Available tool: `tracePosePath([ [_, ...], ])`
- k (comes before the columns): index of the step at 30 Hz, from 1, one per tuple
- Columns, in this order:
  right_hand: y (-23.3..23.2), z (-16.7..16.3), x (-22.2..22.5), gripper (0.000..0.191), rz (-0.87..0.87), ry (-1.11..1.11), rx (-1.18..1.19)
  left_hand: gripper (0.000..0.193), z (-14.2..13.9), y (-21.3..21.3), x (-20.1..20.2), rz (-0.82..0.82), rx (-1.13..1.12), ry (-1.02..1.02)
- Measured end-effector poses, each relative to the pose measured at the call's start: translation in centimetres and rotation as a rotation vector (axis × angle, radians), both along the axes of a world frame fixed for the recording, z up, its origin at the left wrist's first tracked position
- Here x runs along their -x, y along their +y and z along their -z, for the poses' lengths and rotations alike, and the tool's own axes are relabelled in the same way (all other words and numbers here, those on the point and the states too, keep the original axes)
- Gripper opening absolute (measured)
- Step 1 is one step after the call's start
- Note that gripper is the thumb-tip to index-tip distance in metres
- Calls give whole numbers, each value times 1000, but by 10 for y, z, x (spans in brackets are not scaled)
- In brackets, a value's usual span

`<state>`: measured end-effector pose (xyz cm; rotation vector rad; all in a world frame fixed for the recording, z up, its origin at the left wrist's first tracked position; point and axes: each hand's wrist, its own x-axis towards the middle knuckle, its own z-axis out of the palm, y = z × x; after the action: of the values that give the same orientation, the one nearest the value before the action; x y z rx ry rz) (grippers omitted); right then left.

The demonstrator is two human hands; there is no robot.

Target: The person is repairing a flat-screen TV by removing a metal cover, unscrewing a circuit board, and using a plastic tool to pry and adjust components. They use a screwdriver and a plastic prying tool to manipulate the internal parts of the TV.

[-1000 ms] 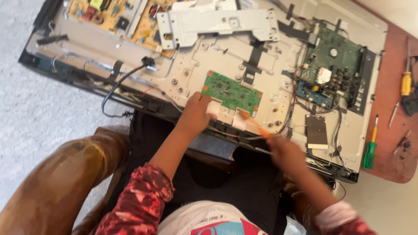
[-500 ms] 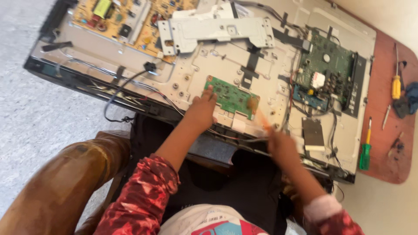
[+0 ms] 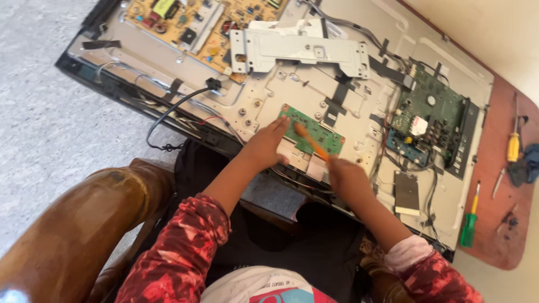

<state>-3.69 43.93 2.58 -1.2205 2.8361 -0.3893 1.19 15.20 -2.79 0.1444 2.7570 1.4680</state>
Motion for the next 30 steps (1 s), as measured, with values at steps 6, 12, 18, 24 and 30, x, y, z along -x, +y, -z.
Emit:
tracePosePath([
  [6, -3, 17, 24, 16, -68, -61, -203, 143, 0, 1, -3, -47, -112, -31],
  [12, -2, 21, 47, 25, -127, -5, -39, 149, 6, 5, 0, -61, -161, 39],
  [18, -8, 16, 44, 24, -57, -70, -103, 157, 4, 4, -2, -122, -215, -24],
  [24, -8, 26, 50, 23, -32, -65, -107, 162, 10, 6, 2, -144, -225, -15],
  [30, -11, 26, 40, 20, 117, -11, -115, 160, 16, 3, 5, -132, -215, -36],
])
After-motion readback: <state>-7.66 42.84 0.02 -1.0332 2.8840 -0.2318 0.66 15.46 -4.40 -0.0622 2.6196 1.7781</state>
